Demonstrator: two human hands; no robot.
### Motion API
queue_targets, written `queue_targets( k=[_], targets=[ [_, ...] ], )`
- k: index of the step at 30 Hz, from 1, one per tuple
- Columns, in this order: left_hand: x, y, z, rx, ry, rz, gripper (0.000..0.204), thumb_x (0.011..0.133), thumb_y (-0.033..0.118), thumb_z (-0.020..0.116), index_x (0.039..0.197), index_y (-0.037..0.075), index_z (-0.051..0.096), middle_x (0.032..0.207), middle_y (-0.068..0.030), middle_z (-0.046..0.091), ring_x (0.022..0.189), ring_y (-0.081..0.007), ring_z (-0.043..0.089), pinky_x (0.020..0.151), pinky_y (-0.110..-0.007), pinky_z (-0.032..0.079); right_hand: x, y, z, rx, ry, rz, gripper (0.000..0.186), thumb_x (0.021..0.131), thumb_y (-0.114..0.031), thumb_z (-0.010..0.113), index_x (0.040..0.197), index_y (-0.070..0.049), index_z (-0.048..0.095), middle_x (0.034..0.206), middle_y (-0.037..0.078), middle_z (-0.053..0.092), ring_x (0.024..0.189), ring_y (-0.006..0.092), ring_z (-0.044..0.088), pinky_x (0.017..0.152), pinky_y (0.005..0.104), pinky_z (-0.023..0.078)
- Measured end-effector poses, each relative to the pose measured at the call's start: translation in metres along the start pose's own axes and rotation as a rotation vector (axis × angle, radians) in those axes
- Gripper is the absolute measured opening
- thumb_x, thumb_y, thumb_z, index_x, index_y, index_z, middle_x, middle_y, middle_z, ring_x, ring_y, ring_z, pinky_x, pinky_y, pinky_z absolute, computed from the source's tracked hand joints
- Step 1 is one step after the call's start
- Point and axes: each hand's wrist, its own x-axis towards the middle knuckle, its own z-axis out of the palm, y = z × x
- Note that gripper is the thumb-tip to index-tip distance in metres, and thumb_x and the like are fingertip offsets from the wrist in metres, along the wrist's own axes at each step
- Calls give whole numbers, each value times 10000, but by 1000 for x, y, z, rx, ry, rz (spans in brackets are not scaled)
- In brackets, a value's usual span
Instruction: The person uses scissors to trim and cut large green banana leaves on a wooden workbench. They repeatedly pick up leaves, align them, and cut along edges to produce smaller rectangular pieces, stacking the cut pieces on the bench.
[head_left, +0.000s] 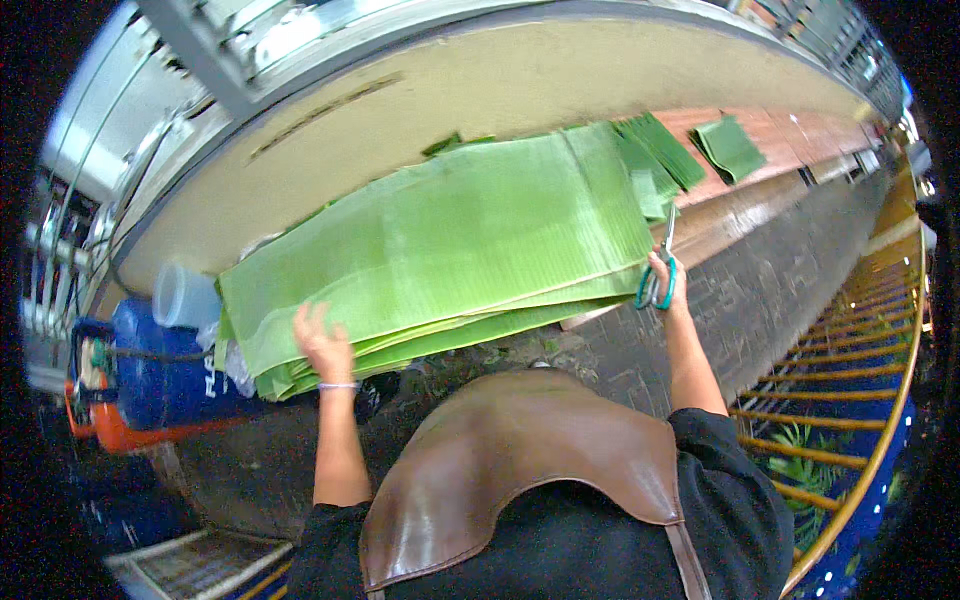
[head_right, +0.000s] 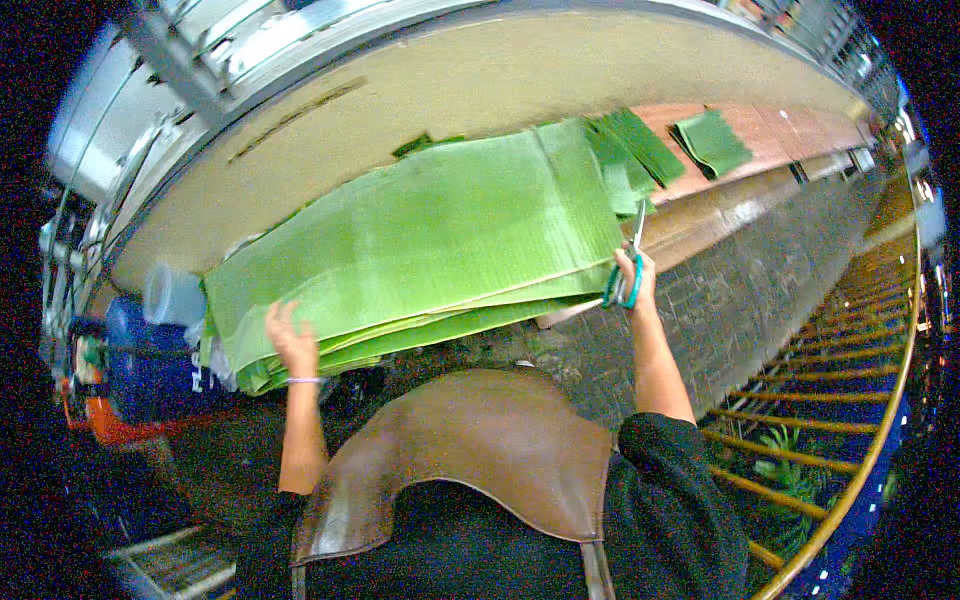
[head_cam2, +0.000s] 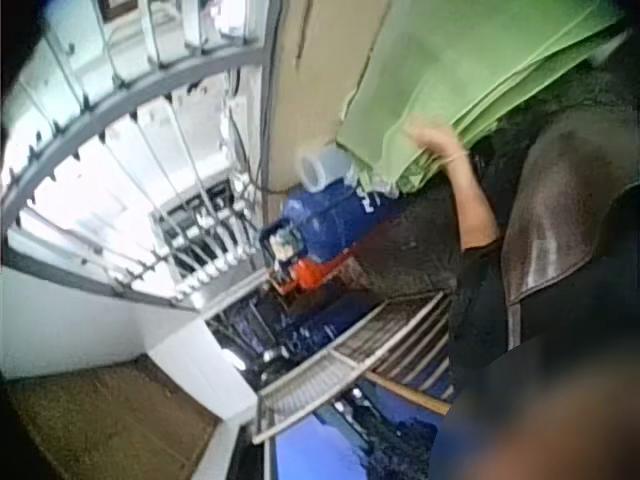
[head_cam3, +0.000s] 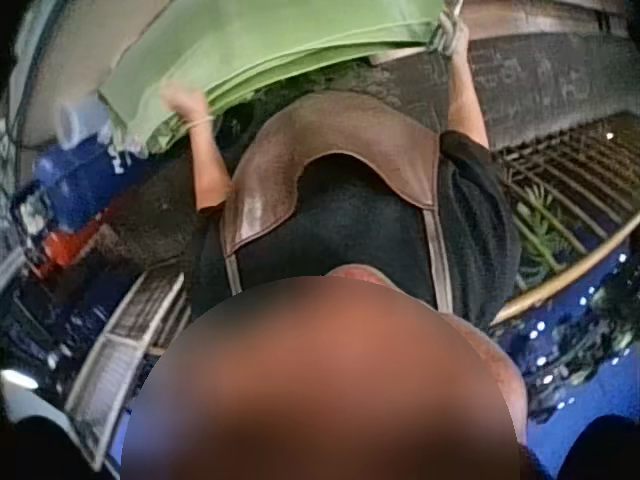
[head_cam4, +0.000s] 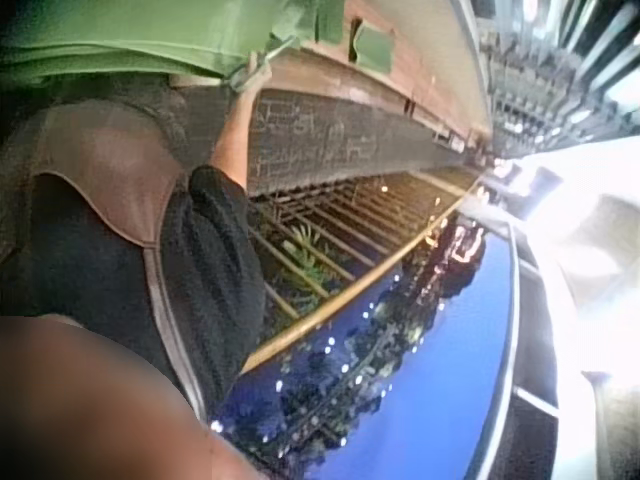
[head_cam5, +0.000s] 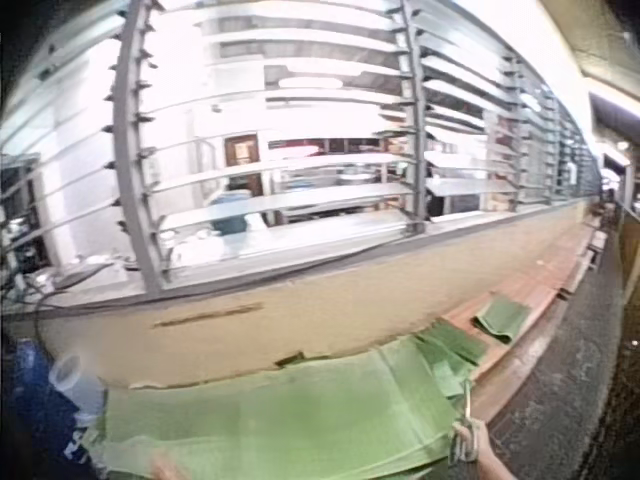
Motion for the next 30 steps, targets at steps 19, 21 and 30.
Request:
queue_targets(
  k=[19, 21, 30],
  targets=[
    [-74, 315, 240, 225, -599, 1159, 207, 761, 179, 622, 945, 87, 638, 1212, -116, 538, 1238, -282, 435, 1038, -532, 316, -114, -3, -34, -36, -545, 411, 392, 906, -263, 619, 1214, -39, 527, 783, 19, 568, 609, 112, 572, 564, 277, 510],
    [-74, 315, 241, 228, -547, 1180, 162, 762, 171, 582, 893, 90, 633, 1092, -92, 570, 1130, -256, 498, 1026, -520, 325, -110, 1, -35, -57, -565, 381, 394, 912, -281, 612, 1210, -37, 528, 769, 21, 566, 604, 108, 564, 561, 273, 504],
    [-76, 318, 230, 207, -561, 1134, 126, 734, 122, 587, 855, 96, 609, 936, -61, 577, 969, -223, 559, 991, -508, 354, -85, -1, -20, -77, -616, 432, 384, 930, -314, 592, 1192, -38, 537, 702, -13, 505, 591, 83, 509, 534, 253, 465]
  ],
)
